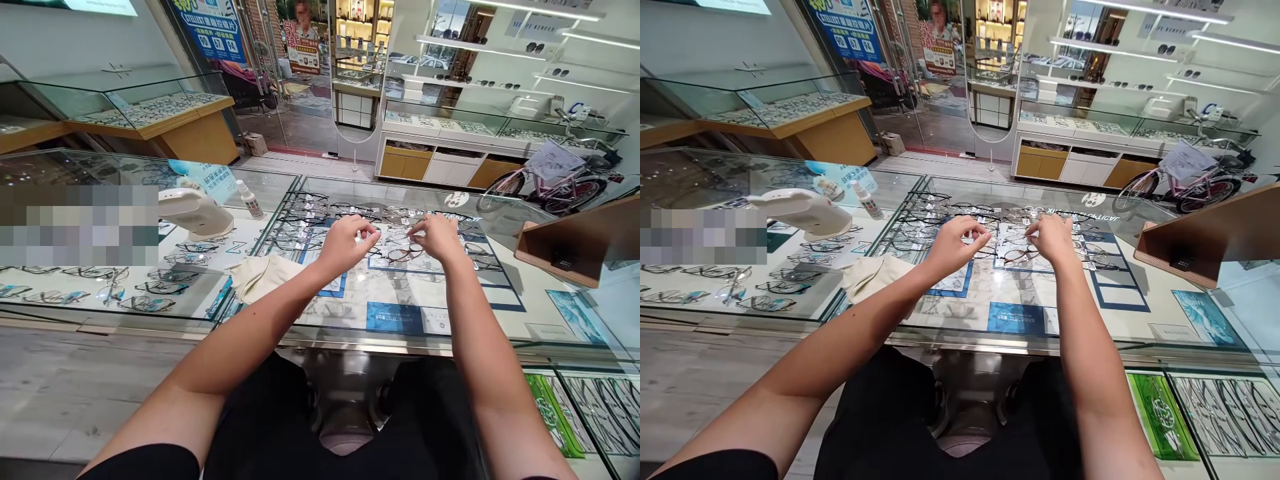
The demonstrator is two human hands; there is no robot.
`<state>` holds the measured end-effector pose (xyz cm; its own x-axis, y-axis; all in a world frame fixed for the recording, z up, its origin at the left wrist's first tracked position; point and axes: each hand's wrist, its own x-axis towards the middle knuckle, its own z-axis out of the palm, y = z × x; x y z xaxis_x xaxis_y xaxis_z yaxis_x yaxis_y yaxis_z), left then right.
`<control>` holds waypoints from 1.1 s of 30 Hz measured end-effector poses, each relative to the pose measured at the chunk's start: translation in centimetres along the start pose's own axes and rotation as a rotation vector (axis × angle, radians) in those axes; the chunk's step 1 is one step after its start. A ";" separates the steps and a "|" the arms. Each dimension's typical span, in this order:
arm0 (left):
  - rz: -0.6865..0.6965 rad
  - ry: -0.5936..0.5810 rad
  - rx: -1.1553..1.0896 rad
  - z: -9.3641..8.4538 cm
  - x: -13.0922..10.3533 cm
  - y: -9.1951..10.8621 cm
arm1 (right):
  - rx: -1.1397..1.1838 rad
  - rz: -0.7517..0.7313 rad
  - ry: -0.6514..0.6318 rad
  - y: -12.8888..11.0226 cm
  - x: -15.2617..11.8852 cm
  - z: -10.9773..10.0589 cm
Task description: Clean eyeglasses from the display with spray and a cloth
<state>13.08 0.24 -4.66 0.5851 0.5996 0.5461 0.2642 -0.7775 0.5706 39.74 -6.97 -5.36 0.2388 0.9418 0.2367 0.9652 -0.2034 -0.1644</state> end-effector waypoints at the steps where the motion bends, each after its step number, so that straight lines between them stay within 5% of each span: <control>1: -0.001 0.001 -0.001 0.0 0.0 0.0 | -0.001 0.005 -0.009 0.0 0.0 0.0; 16: -0.028 0.007 -0.022 -0.3 0.0 0.4 | -0.004 0.039 -0.015 0.2 0.2 0.7; 33: -0.026 0.026 -0.039 -0.3 0.0 0.3 | -0.092 0.185 -0.192 -0.9 -0.1 -1.4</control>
<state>12.97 0.07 -4.28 0.5582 0.6243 0.5465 0.2487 -0.7543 0.6076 39.03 -7.28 -3.89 0.3955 0.9182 0.0234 0.9149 -0.3915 -0.0986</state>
